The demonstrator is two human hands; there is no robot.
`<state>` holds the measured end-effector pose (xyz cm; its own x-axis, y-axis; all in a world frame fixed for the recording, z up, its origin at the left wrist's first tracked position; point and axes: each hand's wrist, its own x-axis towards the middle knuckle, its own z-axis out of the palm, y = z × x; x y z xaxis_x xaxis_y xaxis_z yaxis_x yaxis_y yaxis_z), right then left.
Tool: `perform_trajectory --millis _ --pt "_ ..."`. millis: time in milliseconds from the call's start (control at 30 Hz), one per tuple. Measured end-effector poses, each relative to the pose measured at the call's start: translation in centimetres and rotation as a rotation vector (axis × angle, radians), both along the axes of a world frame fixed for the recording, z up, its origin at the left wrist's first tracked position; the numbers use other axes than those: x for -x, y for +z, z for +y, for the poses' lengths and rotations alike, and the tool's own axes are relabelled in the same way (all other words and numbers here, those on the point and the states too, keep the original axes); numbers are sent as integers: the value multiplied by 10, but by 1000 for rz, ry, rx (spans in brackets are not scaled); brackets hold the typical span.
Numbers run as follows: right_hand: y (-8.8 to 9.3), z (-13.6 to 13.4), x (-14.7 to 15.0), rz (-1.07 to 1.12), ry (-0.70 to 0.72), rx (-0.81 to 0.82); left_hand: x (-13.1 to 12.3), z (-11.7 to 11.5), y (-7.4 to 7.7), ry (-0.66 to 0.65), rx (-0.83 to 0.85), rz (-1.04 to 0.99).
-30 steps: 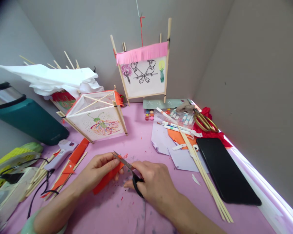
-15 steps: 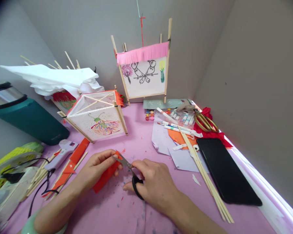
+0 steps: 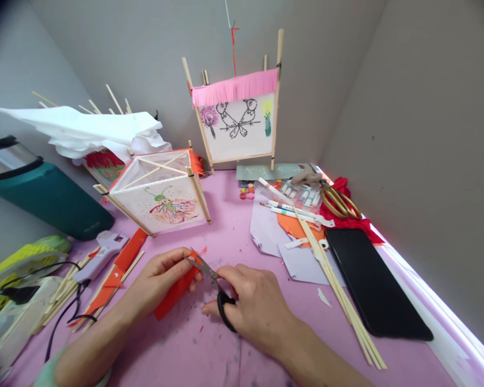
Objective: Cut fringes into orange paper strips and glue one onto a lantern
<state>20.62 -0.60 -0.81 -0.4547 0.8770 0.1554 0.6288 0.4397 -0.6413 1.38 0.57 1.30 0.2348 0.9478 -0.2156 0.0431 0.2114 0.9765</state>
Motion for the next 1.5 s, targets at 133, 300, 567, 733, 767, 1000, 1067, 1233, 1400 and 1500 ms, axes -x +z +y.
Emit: perform_trajectory --millis 133,300,567,733,767,1000,1067,1233,1400,1500 --pt "-2 -1 0 -8 2 -14 0 0 0 -6 -2 2" --pt "-6 0 0 -4 -1 -18 0 0 0 -9 -5 3" --pt "-10 1 -4 22 10 -56 0 0 0 -3 6 10" --pt "-9 1 -3 22 7 -69 1 0 -1 -4 8 15" --pt "-8 1 -3 18 6 -63 1 0 0 -5 6 19" --pt "-6 0 1 -12 -5 -42 0 0 2 -52 -6 54" --pt "-7 -1 1 -5 -5 -41 0 0 1 -75 -6 70" --pt "-8 -3 0 11 -3 -47 -1 -1 2 -108 2 63" --pt "-8 -3 1 11 -5 -51 -1 -2 3 -97 20 49" --pt "-6 -1 1 -1 3 -40 -1 -2 3 -91 35 36"
